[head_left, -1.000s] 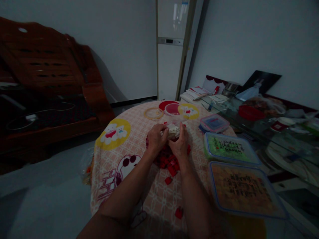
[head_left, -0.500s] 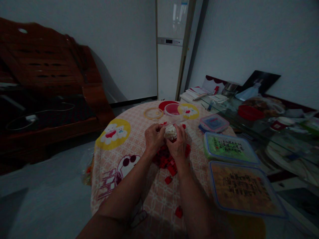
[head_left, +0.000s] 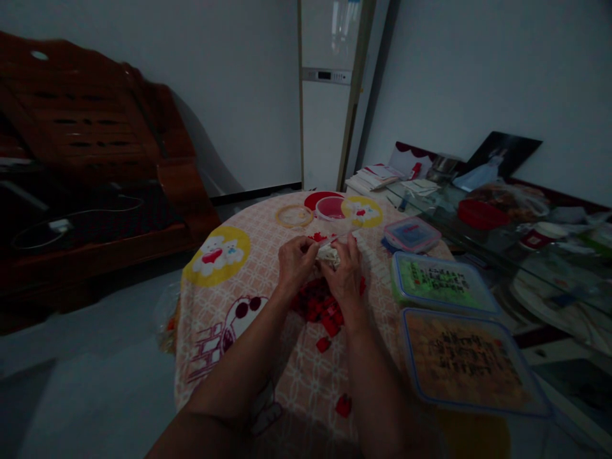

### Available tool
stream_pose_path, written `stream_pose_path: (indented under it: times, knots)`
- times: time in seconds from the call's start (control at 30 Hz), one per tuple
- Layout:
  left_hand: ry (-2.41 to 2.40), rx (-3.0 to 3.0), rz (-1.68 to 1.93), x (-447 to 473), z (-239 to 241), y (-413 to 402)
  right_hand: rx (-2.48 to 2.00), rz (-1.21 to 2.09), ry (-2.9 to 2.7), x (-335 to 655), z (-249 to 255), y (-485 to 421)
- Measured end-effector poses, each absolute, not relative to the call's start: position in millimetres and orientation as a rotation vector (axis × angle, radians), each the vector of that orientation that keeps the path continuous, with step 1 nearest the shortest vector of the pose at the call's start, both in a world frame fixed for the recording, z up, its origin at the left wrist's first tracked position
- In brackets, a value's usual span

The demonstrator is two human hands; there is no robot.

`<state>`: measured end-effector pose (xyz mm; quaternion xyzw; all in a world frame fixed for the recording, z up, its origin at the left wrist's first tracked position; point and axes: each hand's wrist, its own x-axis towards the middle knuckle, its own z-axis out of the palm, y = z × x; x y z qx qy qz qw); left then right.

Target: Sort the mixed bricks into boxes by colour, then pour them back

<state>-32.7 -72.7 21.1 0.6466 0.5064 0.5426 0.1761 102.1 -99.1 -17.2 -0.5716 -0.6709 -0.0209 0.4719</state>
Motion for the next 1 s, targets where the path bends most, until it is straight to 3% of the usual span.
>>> stream_pose_path:
  times: [0.43,1.0]
  knots:
    - [1.395,2.307,1.593,-40,10,-67,-1.497,-0.118,-1.558,97,1,-107]
    - [1.198,2.438,1.721,-51,0,-54,-1.568,0.003,-1.723,105,-9,-106]
